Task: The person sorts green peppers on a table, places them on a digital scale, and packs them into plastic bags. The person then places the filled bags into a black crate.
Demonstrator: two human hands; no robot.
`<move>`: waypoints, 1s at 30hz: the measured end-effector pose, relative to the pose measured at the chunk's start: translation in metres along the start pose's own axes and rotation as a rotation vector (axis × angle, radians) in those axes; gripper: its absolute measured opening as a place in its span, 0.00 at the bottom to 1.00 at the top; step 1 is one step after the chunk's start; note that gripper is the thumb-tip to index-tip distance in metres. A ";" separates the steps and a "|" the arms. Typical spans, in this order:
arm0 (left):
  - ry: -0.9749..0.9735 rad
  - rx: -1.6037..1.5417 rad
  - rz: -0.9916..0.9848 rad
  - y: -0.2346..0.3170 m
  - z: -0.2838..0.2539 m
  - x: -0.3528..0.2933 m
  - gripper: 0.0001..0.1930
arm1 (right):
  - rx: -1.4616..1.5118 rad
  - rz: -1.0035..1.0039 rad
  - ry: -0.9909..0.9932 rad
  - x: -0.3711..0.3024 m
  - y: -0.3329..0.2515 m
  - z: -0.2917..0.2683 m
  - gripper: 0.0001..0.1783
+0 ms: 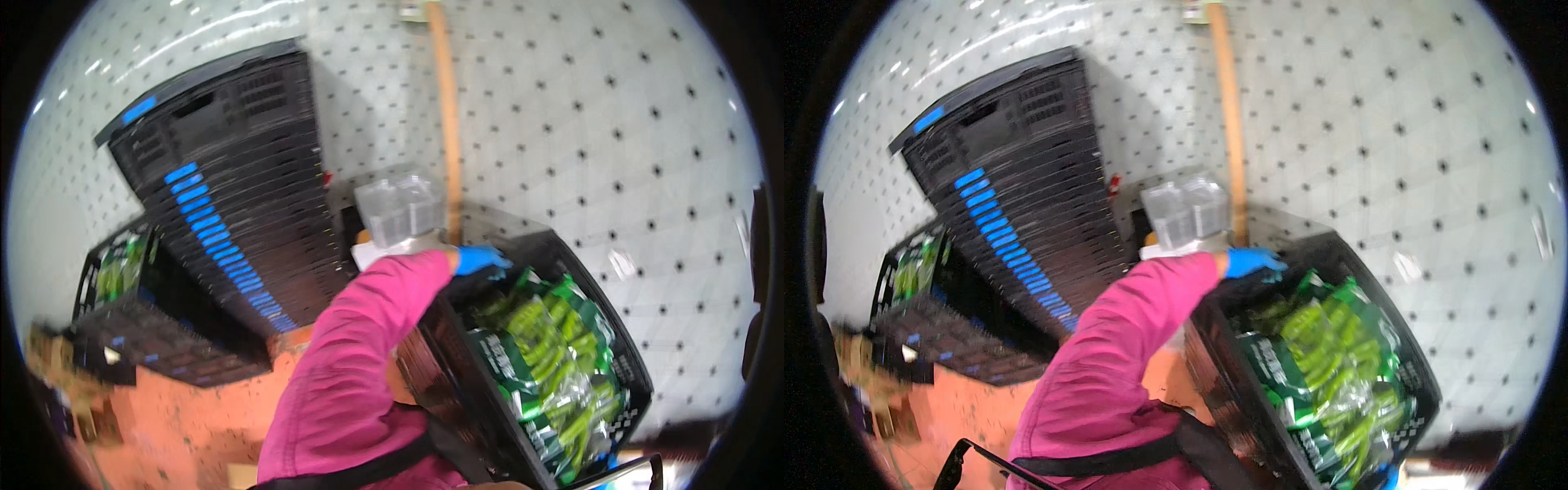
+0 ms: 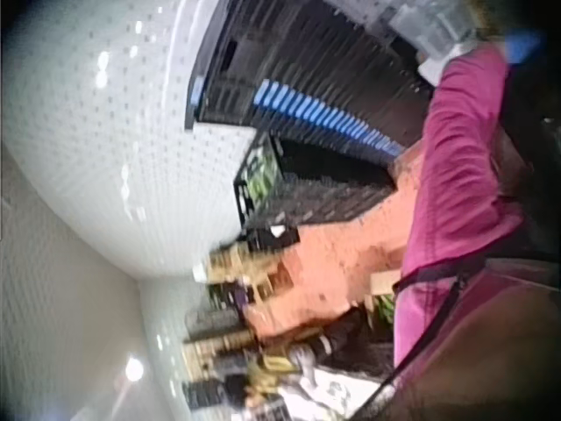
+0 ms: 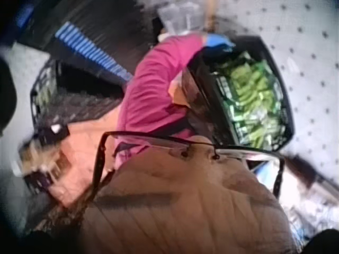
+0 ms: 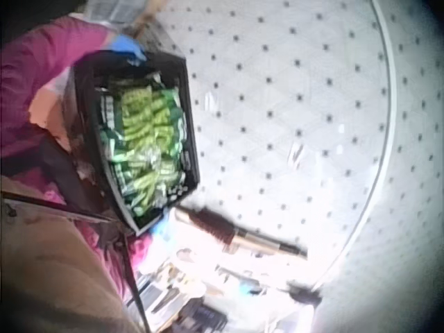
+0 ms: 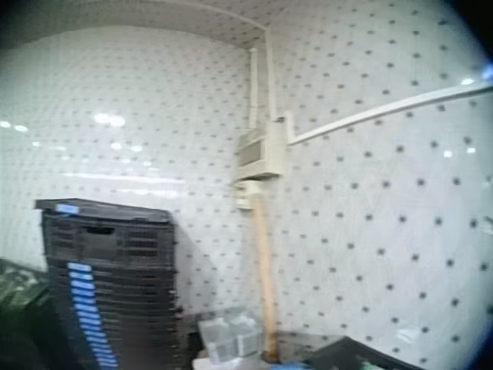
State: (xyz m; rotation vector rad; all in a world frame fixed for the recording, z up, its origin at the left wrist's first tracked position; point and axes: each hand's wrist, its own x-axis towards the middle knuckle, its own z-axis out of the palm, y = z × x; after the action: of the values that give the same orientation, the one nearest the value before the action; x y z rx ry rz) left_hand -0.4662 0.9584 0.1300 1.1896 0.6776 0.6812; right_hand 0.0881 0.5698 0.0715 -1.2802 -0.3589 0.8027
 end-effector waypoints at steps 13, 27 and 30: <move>0.451 -0.073 0.161 0.003 0.133 -0.262 0.17 | -0.436 0.206 -0.347 -0.022 -0.076 0.141 0.12; 1.395 -0.217 0.437 -0.009 0.270 -0.689 0.18 | -0.376 0.292 -1.278 -0.172 -0.052 0.350 0.13; 1.594 -0.227 0.580 -0.010 0.310 -0.797 0.18 | -0.209 0.287 -1.594 -0.277 -0.014 0.452 0.19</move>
State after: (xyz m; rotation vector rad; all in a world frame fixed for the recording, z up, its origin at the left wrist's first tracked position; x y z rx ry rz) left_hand -0.7204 0.1563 0.2803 0.3915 1.4836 2.1878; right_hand -0.3908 0.6935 0.2636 -0.6059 -1.5552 1.9786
